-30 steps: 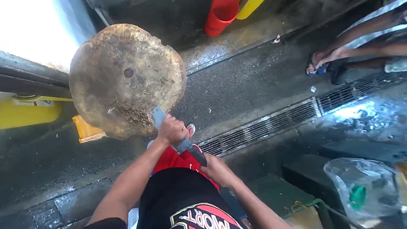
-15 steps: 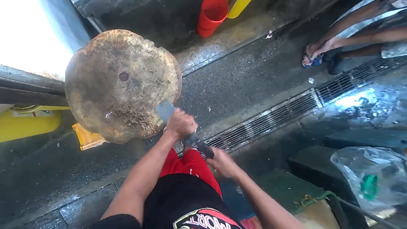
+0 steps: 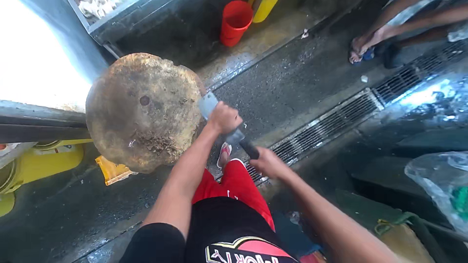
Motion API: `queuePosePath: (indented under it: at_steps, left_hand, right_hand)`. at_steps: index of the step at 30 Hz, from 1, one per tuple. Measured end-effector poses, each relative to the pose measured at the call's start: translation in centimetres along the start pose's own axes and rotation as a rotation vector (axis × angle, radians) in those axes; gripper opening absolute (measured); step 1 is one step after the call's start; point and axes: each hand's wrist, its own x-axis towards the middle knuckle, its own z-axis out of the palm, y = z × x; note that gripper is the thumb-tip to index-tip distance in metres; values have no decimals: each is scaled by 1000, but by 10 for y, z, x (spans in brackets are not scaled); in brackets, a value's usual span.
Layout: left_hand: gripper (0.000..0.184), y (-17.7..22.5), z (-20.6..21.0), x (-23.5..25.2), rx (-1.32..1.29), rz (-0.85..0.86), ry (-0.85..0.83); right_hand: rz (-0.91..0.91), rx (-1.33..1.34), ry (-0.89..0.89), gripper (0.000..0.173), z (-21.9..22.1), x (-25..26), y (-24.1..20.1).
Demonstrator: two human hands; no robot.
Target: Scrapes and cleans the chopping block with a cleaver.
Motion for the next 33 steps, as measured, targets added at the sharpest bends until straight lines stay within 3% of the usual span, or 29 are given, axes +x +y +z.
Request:
queuePosePath:
  at_steps: [3, 7, 9, 14, 16, 18, 20, 22, 26, 29, 31, 33]
  left_hand:
    - [43, -18, 2, 38, 24, 39, 44]
    - [38, 4, -6, -66, 33, -313, 156]
    - [39, 12, -11, -80, 32, -383, 211]
    - [38, -14, 3, 10, 7, -172, 240]
    - [37, -3, 2, -26, 0, -239, 179]
    - [38, 6, -2, -74, 31, -361, 209]
    - [38, 15, -4, -88, 55, -417, 264]
    - [40, 11, -5, -59, 47, -389, 251]
    - [37, -23, 2, 23, -5, -137, 272]
    - [37, -8, -4, -52, 23, -282, 218]
    - [38, 4, -3, -99, 63, -387, 272]
    - [39, 6, -7, -96, 65, -406, 278]
  right_hand:
    - [-15, -16, -5, 27, -25, 22, -8]
    - [-191, -255, -216, 33, -14, 17, -11]
    - [-210, -298, -225, 31, -15, 10, -14]
    - [-113, -186, -156, 26, -64, 32, -19]
    - [-123, -205, -240, 31, -48, 22, -18]
    - [-175, -277, -318, 33, -31, 15, -20]
    - [-187, -326, -333, 29, -27, 12, -17]
    - [-179, -287, -265, 26, -45, 17, -17]
    - [-113, -178, -129, 25, -65, 39, -22]
    - [-158, -229, -280, 34, -28, 24, -22]
    - [-191, -296, -341, 33, -8, 18, -18]
    - [-187, -288, -314, 31, -10, 19, -16]
